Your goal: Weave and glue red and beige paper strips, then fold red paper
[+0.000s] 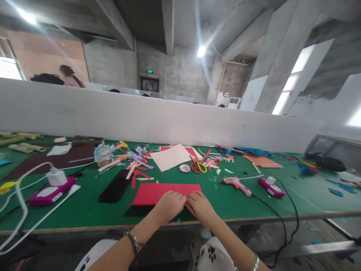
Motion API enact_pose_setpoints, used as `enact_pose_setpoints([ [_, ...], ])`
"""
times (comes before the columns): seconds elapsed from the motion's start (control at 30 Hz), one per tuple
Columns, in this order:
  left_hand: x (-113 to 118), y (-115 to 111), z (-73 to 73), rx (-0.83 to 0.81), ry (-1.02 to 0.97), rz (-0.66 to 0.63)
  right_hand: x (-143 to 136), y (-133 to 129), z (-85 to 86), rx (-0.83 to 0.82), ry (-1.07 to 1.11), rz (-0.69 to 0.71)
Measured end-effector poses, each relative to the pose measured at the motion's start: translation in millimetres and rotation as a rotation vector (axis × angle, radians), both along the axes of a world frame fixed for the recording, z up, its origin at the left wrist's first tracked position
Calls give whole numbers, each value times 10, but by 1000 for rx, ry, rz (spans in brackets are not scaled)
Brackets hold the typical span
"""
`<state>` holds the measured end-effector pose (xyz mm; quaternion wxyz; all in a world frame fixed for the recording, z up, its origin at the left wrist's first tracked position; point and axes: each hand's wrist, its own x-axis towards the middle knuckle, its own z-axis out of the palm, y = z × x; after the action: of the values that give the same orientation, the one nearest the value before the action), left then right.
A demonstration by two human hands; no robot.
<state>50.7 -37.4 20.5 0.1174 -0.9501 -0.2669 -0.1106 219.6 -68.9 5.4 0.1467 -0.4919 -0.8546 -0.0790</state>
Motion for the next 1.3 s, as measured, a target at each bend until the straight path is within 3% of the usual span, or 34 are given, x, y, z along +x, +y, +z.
enact_pose_setpoints([
  [0.13, 89, 120, 37, 24, 39, -26, 32, 98, 56, -23, 91, 10],
  [0.23, 60, 206, -26, 8, 51, -26, 98, 134, 60, -71, 136, 9],
  [0.5, -374, 316, -246, -113, -34, 103, 282, 242, -53, -195, 39, -81],
  [0.7, -530, 155, -353, -214, -130, 161, -8, 133, -178, -123, 40, -189],
  [0.9, -526, 22, -452, -386, -52, 178, -336, -99, -313, -239, 170, -83],
  [1.07, -730, 26, -411, -362, -69, 160, -42, -233, -334, -302, 167, -182],
  [1.2, -1068, 26, -448, -282, -93, 215, 286, -344, -352, -293, 141, -296],
  [1.3, -1318, 2, -491, -220, -106, 263, 379, -399, -380, -277, 129, -312],
])
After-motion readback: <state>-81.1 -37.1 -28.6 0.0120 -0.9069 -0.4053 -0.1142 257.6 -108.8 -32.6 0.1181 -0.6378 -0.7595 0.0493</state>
